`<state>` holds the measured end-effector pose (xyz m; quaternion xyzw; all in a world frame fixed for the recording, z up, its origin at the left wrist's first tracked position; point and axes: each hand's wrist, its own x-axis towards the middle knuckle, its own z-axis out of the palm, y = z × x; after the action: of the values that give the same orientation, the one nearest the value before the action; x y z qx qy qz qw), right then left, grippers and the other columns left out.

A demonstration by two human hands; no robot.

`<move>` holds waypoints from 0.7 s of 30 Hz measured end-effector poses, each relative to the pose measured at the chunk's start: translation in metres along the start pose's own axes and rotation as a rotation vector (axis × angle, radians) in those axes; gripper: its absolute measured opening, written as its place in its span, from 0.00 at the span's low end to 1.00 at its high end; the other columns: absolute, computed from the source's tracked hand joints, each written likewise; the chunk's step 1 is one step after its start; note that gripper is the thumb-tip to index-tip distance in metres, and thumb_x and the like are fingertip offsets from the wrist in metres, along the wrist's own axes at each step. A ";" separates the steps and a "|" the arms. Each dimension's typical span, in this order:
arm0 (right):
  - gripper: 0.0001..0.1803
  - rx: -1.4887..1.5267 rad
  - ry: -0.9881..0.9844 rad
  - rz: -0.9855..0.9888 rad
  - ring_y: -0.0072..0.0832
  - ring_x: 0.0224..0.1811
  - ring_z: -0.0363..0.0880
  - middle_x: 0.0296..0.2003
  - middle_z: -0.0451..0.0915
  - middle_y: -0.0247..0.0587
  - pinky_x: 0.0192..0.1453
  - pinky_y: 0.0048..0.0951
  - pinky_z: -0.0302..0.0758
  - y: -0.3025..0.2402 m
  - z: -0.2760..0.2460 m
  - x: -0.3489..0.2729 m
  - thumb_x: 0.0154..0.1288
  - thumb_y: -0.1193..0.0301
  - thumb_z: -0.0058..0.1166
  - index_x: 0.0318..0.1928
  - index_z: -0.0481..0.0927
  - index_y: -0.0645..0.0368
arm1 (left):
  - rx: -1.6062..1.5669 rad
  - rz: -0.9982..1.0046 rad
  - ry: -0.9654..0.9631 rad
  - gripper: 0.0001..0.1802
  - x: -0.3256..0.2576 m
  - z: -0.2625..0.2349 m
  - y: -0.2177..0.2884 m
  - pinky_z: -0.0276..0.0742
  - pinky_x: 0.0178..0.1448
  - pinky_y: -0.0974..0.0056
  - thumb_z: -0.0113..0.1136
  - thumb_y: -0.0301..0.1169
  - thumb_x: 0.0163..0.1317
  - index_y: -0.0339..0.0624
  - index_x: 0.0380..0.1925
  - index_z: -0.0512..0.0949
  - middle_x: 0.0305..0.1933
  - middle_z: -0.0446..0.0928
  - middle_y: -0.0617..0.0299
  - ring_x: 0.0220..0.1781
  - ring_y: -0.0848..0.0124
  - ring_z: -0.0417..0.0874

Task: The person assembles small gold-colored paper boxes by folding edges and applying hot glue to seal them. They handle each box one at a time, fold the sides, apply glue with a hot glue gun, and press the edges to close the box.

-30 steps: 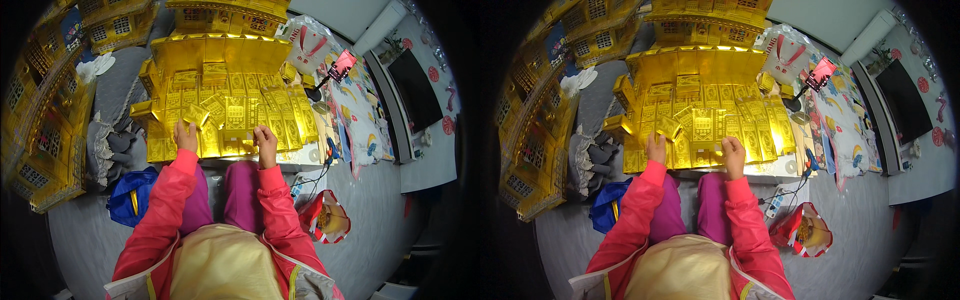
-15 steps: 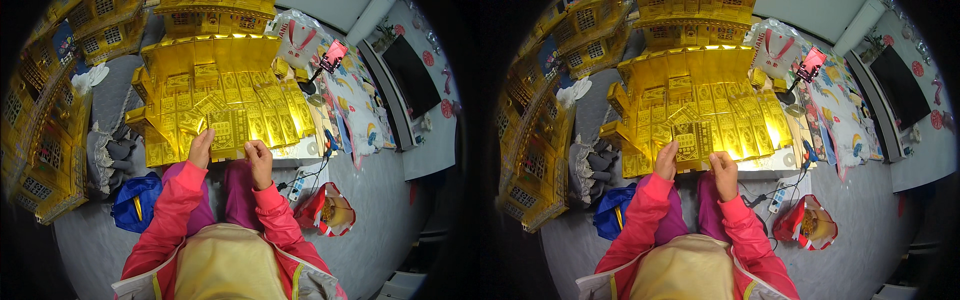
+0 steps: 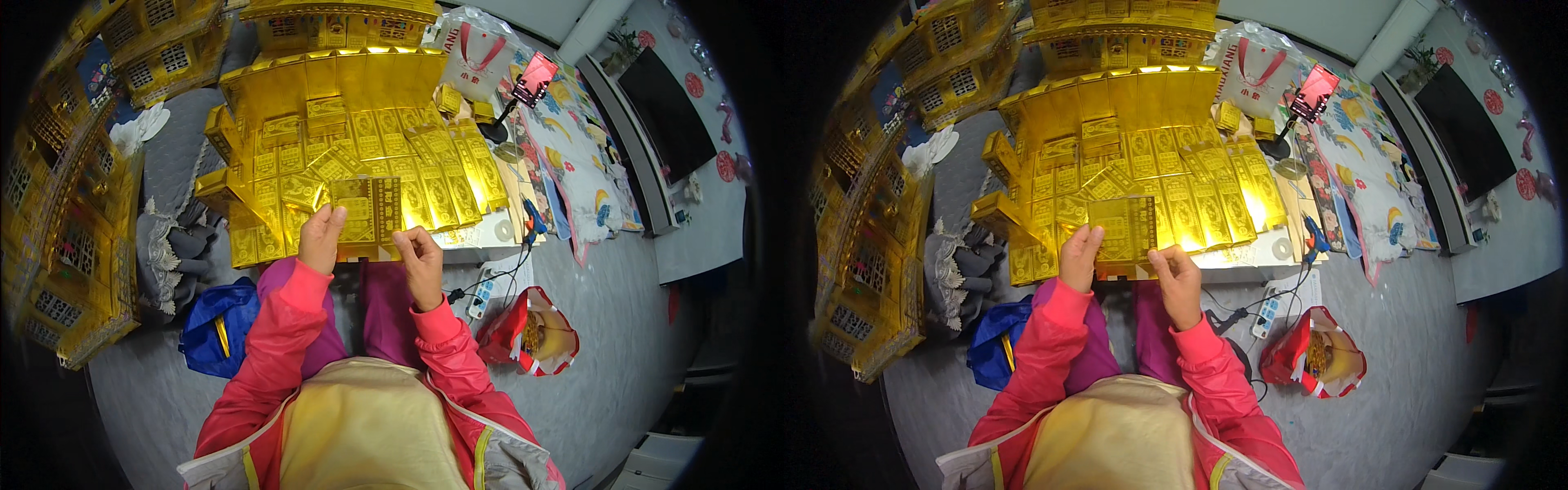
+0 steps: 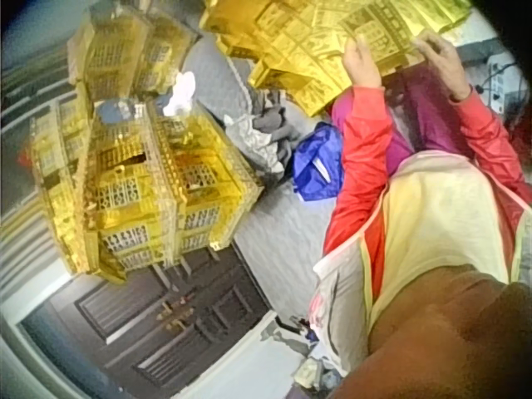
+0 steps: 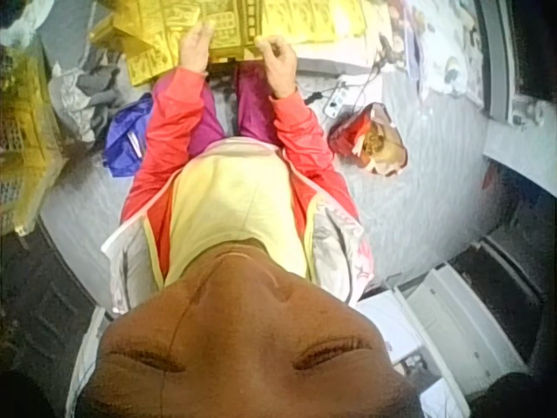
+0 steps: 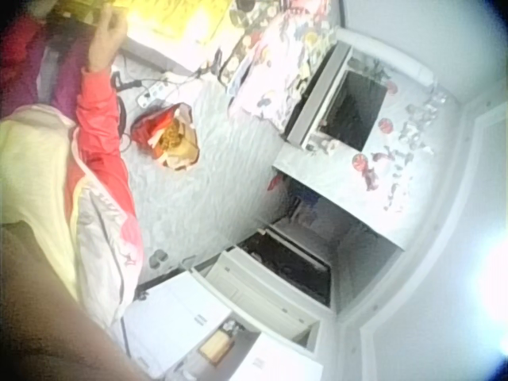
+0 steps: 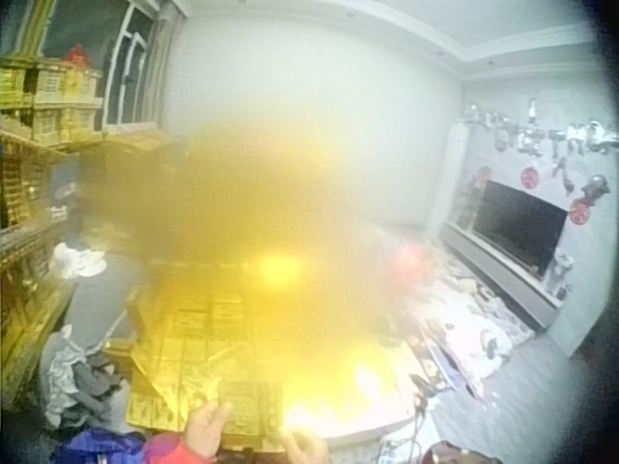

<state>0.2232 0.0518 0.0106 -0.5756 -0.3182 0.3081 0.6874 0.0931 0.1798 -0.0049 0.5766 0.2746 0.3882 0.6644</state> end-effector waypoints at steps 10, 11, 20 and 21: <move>0.15 -0.128 -0.100 0.147 0.15 0.25 0.71 0.22 0.78 0.30 0.30 0.20 0.68 0.028 -0.039 -0.004 0.74 0.63 0.50 0.35 0.79 0.62 | 0.114 0.047 0.083 0.17 0.017 -0.011 -0.015 0.73 0.54 0.71 0.53 0.32 0.73 0.29 0.55 0.74 0.47 0.80 0.61 0.47 0.78 0.77; 0.14 -0.148 -0.026 0.116 0.13 0.24 0.69 0.23 0.78 0.29 0.29 0.17 0.66 0.033 -0.052 0.000 0.75 0.63 0.49 0.36 0.78 0.61 | 0.169 0.054 0.072 0.18 0.019 -0.014 -0.017 0.73 0.54 0.71 0.54 0.32 0.73 0.29 0.55 0.74 0.46 0.80 0.61 0.47 0.78 0.77; 0.10 -0.304 0.459 0.107 0.16 0.26 0.76 0.23 0.82 0.36 0.32 0.22 0.70 0.055 -0.156 0.029 0.70 0.69 0.52 0.37 0.80 0.64 | 0.138 0.021 0.001 0.11 0.028 -0.001 -0.012 0.72 0.48 0.74 0.58 0.27 0.69 0.32 0.47 0.76 0.41 0.79 0.65 0.42 0.81 0.76; 0.11 -0.307 0.446 0.058 0.14 0.24 0.72 0.23 0.81 0.35 0.29 0.20 0.67 0.055 -0.157 0.034 0.71 0.68 0.51 0.37 0.79 0.64 | 0.105 0.048 -0.033 0.10 0.028 0.003 -0.010 0.72 0.48 0.74 0.59 0.27 0.69 0.33 0.46 0.76 0.41 0.79 0.65 0.42 0.81 0.76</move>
<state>0.3651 -0.0069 -0.0622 -0.7357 -0.1853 0.1414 0.6359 0.1126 0.2013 -0.0119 0.6234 0.2696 0.3797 0.6282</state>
